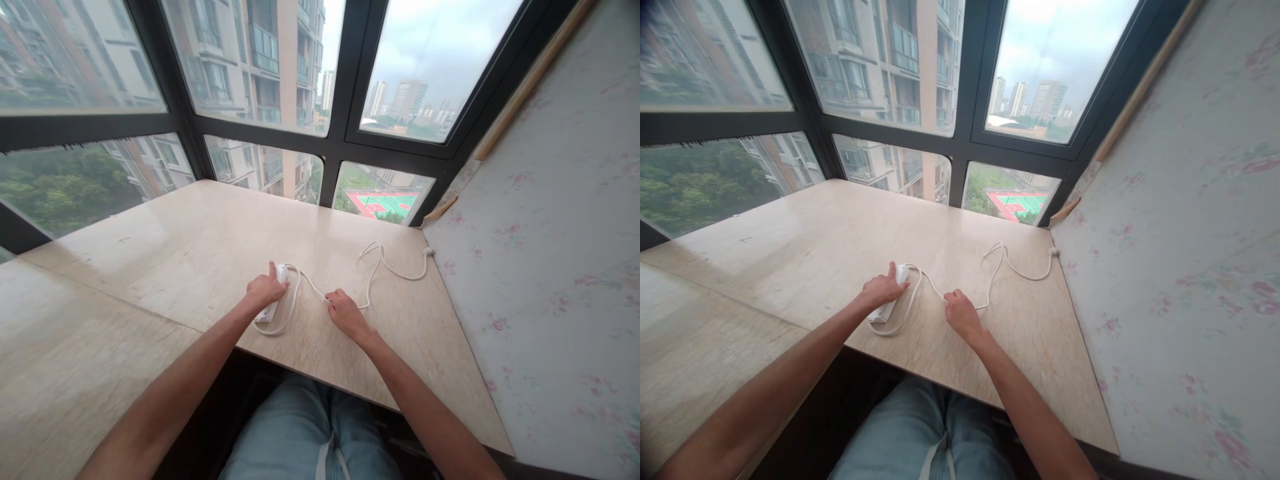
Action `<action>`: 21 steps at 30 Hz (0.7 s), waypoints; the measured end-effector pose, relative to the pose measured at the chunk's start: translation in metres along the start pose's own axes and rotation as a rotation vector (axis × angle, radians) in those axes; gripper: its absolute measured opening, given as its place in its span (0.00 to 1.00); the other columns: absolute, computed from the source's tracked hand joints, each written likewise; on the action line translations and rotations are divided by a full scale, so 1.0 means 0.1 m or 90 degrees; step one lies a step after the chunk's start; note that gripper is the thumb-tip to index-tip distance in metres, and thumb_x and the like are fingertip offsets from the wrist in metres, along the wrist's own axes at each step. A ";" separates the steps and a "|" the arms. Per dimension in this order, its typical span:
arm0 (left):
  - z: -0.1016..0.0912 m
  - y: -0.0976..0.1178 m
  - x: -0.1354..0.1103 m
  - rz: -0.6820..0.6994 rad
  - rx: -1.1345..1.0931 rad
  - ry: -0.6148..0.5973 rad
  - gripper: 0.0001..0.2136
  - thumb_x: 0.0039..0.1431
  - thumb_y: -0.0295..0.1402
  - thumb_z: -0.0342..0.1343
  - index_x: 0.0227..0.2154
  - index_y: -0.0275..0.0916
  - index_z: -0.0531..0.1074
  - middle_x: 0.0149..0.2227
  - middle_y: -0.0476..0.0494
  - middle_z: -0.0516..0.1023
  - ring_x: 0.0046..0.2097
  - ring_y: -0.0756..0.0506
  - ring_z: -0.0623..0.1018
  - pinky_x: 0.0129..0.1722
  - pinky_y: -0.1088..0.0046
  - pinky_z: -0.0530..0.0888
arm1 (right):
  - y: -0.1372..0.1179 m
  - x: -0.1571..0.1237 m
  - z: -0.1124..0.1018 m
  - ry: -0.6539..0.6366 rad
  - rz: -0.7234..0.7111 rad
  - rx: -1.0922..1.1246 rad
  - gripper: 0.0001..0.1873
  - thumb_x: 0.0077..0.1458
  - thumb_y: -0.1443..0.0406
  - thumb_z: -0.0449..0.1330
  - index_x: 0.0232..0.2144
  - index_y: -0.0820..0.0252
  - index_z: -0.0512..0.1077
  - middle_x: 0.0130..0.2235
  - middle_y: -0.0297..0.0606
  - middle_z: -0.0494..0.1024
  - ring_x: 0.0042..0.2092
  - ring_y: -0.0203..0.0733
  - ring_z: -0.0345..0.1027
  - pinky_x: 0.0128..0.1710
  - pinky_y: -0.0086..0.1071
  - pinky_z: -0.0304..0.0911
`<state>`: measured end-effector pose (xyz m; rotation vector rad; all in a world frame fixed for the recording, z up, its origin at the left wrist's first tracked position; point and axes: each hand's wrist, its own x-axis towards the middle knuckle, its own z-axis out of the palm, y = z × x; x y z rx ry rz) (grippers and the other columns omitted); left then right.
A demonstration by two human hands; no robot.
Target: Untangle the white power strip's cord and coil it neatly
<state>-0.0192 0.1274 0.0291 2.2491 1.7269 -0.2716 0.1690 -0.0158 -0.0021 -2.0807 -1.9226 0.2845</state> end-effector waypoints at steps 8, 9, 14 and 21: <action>-0.03 0.01 -0.20 0.053 -0.108 -0.080 0.42 0.59 0.57 0.41 0.66 0.28 0.45 0.45 0.18 0.77 0.28 0.36 0.81 0.27 0.62 0.75 | 0.17 0.01 0.05 0.031 -0.067 -0.009 0.12 0.60 0.72 0.54 0.37 0.58 0.77 0.36 0.39 0.72 0.41 0.40 0.64 0.42 0.31 0.58; -0.04 0.01 -0.24 0.048 -0.135 -0.100 0.41 0.60 0.56 0.40 0.65 0.27 0.45 0.44 0.19 0.78 0.25 0.38 0.80 0.24 0.63 0.74 | 0.18 0.02 0.06 0.035 -0.067 -0.014 0.12 0.61 0.72 0.54 0.37 0.58 0.77 0.35 0.39 0.72 0.41 0.40 0.64 0.41 0.31 0.58; -0.10 0.04 -0.34 0.008 -0.193 -0.125 0.36 0.61 0.57 0.39 0.58 0.27 0.57 0.40 0.24 0.79 0.22 0.40 0.78 0.21 0.65 0.73 | 0.23 0.03 0.06 0.045 -0.064 -0.030 0.13 0.62 0.69 0.53 0.38 0.57 0.78 0.34 0.39 0.72 0.40 0.41 0.63 0.40 0.32 0.57; -0.20 -0.17 -0.20 0.250 0.043 0.065 0.28 0.62 0.48 0.47 0.59 0.34 0.60 0.51 0.26 0.74 0.50 0.32 0.77 0.44 0.57 0.73 | 0.38 -0.04 -0.10 0.041 -0.078 -0.057 0.09 0.61 0.67 0.57 0.41 0.59 0.76 0.39 0.42 0.74 0.42 0.43 0.66 0.43 0.33 0.58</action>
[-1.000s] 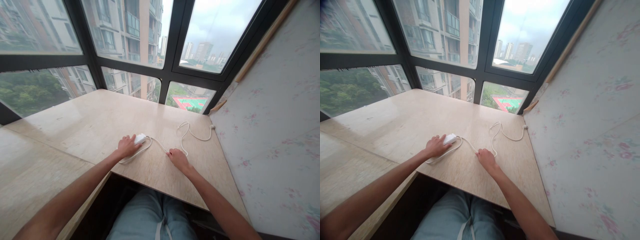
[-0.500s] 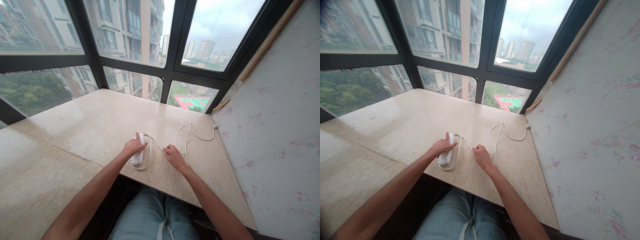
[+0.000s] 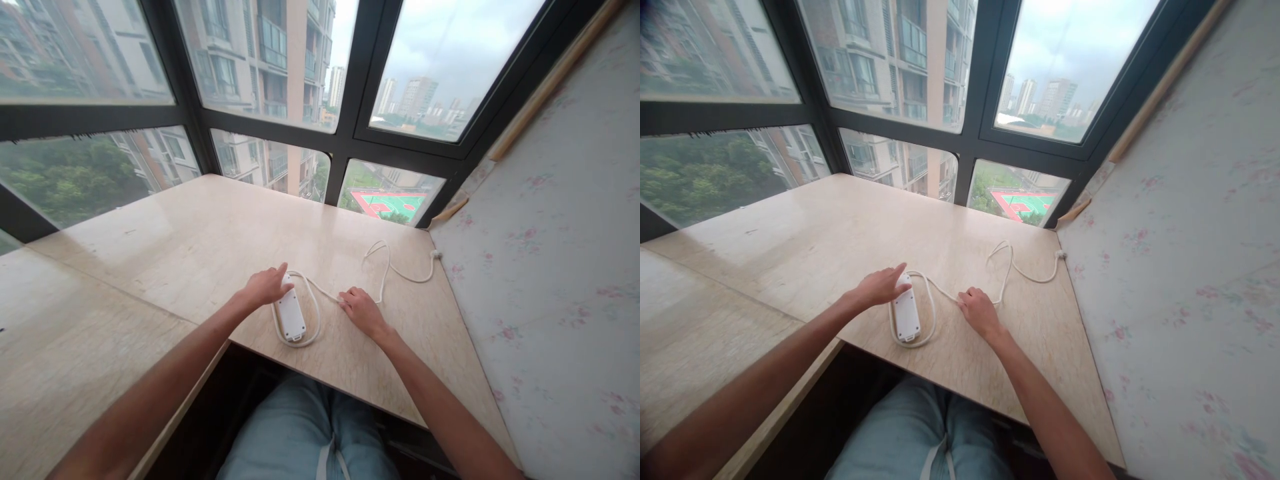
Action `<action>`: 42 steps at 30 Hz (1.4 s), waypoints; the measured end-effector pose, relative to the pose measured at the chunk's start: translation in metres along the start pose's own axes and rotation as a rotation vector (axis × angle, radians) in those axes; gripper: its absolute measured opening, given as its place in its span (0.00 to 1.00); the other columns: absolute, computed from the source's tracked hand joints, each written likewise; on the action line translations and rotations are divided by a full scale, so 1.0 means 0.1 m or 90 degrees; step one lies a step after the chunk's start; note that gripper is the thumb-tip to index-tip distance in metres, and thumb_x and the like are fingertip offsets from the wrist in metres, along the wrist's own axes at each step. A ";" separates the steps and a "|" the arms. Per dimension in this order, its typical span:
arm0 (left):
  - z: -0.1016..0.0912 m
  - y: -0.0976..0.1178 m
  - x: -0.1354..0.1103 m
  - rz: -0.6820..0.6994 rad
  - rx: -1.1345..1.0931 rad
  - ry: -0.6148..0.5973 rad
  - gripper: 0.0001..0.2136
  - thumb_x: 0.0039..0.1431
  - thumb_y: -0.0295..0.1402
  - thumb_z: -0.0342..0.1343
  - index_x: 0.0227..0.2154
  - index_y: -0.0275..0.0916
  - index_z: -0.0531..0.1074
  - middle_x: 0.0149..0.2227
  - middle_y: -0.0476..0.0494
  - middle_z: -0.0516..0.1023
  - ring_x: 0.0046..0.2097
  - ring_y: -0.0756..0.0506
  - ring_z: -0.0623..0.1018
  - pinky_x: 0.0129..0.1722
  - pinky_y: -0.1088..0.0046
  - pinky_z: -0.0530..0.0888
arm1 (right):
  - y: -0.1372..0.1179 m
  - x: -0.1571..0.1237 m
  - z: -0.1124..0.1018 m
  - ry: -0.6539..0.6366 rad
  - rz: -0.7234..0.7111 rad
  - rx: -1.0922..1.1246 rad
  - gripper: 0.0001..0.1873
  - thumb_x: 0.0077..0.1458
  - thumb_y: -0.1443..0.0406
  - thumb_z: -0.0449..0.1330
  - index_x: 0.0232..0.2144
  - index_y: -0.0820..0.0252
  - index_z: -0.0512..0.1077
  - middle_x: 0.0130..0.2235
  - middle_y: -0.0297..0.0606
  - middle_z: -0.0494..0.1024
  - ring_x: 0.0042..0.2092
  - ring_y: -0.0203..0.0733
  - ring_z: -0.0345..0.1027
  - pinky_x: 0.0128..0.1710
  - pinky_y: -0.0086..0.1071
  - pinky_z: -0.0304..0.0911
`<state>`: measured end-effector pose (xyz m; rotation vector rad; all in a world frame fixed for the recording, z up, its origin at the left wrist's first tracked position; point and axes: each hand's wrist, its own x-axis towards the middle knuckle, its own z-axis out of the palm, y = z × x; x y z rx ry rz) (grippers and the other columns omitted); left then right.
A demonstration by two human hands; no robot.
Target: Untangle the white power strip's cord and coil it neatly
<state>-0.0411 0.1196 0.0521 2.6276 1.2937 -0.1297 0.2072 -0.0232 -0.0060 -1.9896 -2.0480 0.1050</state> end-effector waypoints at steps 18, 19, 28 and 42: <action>0.41 -0.33 0.22 0.470 0.009 0.079 0.40 0.52 0.55 0.56 0.63 0.36 0.60 0.65 0.30 0.60 0.69 0.31 0.49 0.66 0.48 0.42 | 0.38 -0.26 -0.11 0.022 0.088 0.122 0.08 0.60 0.61 0.56 0.34 0.58 0.73 0.35 0.39 0.78 0.38 0.42 0.73 0.39 0.34 0.64; 0.41 -0.32 0.24 0.480 0.003 0.072 0.39 0.52 0.55 0.56 0.62 0.36 0.60 0.65 0.30 0.60 0.69 0.32 0.51 0.66 0.50 0.45 | 0.35 -0.25 -0.10 0.027 0.137 0.151 0.08 0.60 0.61 0.55 0.33 0.58 0.72 0.32 0.38 0.78 0.34 0.42 0.74 0.35 0.33 0.65; 0.52 -0.12 0.24 0.378 0.012 0.140 0.35 0.53 0.59 0.53 0.57 0.38 0.67 0.62 0.32 0.66 0.61 0.33 0.66 0.59 0.56 0.61 | 0.03 -0.25 0.02 0.010 0.398 0.426 0.07 0.57 0.61 0.51 0.37 0.56 0.62 0.25 0.28 0.73 0.15 0.32 0.64 0.12 0.24 0.51; 0.66 0.50 -0.11 0.066 0.024 0.205 0.34 0.56 0.63 0.43 0.45 0.35 0.72 0.56 0.25 0.69 0.58 0.28 0.66 0.51 0.49 0.64 | 0.06 -0.49 0.18 0.202 0.121 0.375 0.14 0.57 0.58 0.58 0.42 0.59 0.70 0.42 0.44 0.74 0.43 0.45 0.70 0.44 0.39 0.69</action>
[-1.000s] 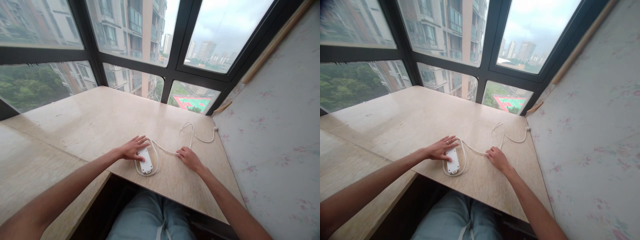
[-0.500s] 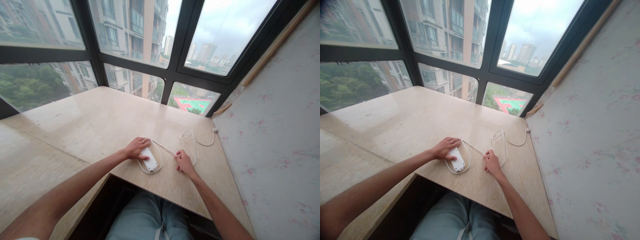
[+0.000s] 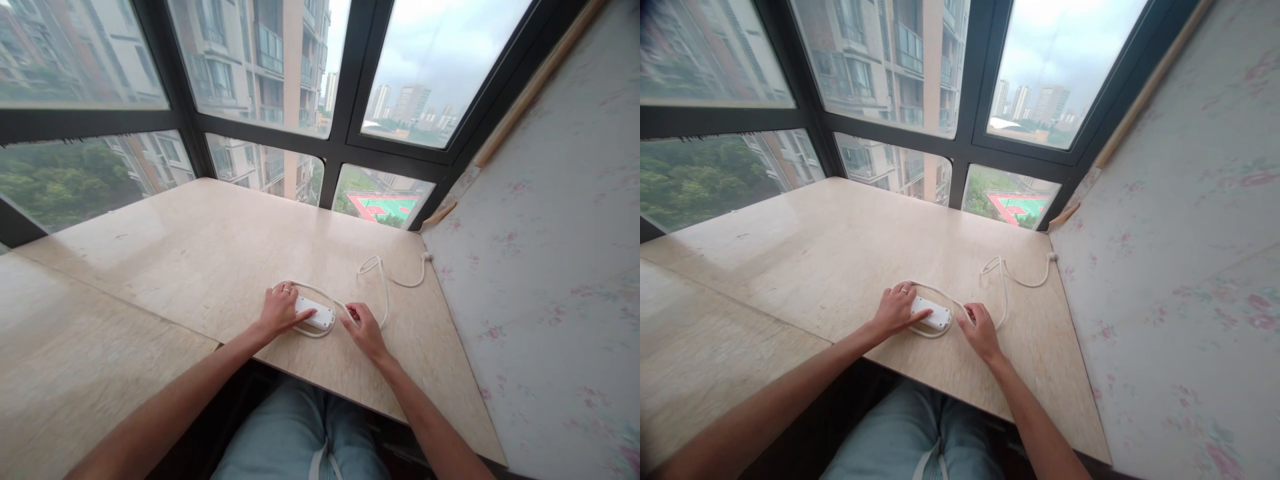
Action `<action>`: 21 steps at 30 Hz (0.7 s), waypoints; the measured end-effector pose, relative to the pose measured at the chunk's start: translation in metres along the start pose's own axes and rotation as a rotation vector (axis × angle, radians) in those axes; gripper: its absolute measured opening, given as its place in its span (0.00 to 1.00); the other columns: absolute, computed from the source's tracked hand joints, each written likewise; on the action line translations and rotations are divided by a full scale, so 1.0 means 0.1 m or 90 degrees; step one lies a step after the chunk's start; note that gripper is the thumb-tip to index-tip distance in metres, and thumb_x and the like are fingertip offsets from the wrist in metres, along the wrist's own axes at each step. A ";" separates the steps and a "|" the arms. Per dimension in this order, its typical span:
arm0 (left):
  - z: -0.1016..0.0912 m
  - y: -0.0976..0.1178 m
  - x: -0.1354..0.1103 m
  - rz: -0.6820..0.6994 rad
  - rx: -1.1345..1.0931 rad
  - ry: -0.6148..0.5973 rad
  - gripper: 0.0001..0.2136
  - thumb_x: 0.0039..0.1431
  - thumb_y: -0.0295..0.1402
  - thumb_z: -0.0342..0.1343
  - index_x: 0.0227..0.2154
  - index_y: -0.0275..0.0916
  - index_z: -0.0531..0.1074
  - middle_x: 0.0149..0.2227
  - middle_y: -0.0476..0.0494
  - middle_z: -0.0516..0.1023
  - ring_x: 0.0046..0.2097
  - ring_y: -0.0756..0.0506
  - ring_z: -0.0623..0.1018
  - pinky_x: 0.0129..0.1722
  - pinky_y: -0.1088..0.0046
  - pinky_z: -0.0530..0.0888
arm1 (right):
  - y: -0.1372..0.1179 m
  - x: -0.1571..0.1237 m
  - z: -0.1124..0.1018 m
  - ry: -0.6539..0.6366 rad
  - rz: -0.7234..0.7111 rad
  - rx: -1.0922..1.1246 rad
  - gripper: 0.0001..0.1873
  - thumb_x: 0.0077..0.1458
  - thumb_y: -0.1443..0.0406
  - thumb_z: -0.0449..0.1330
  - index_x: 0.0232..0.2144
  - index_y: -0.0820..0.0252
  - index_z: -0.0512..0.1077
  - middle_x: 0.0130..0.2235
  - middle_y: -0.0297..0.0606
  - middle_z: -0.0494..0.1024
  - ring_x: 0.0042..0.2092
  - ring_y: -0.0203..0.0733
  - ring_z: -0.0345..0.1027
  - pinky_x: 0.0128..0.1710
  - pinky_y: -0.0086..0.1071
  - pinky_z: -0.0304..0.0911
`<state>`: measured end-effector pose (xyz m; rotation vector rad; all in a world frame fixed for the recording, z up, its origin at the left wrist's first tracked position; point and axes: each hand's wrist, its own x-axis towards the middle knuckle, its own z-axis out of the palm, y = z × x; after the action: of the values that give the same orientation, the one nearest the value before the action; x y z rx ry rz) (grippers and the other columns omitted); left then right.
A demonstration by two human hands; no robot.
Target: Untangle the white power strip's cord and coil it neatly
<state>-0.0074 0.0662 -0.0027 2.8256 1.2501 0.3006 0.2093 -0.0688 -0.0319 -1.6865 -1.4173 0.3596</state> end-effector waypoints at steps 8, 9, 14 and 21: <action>-0.06 0.27 -0.10 -0.102 0.046 -0.034 0.38 0.59 0.63 0.37 0.48 0.32 0.72 0.57 0.21 0.68 0.57 0.27 0.67 0.49 0.46 0.66 | 0.09 0.04 0.02 -0.032 -0.065 -0.002 0.18 0.59 0.54 0.58 0.46 0.59 0.70 0.47 0.46 0.74 0.50 0.48 0.68 0.51 0.43 0.66; -0.10 0.27 -0.08 -0.107 0.046 -0.048 0.38 0.59 0.63 0.36 0.48 0.33 0.73 0.57 0.22 0.68 0.58 0.28 0.67 0.49 0.48 0.66 | 0.10 0.03 0.02 -0.034 -0.084 -0.014 0.21 0.58 0.52 0.59 0.48 0.58 0.69 0.48 0.46 0.74 0.51 0.49 0.67 0.53 0.44 0.64; -0.31 0.23 0.17 -0.126 0.012 -0.160 0.34 0.62 0.59 0.34 0.44 0.36 0.75 0.45 0.29 0.78 0.46 0.34 0.77 0.44 0.57 0.71 | 0.12 0.01 0.05 -0.047 -0.124 -0.072 0.28 0.54 0.48 0.61 0.52 0.57 0.68 0.52 0.48 0.73 0.55 0.52 0.65 0.56 0.48 0.61; -0.33 0.22 0.71 0.164 0.011 -0.184 0.09 0.59 0.36 0.57 0.42 0.46 0.76 0.48 0.41 0.78 0.51 0.41 0.75 0.49 0.67 0.67 | 0.10 0.00 0.03 -0.063 -0.146 -0.086 0.23 0.58 0.55 0.59 0.53 0.57 0.68 0.53 0.47 0.73 0.55 0.50 0.65 0.55 0.46 0.62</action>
<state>0.0491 0.1016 0.0433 2.9092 0.8390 -0.1118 0.2143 -0.0671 -0.0413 -1.6087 -1.7228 0.2249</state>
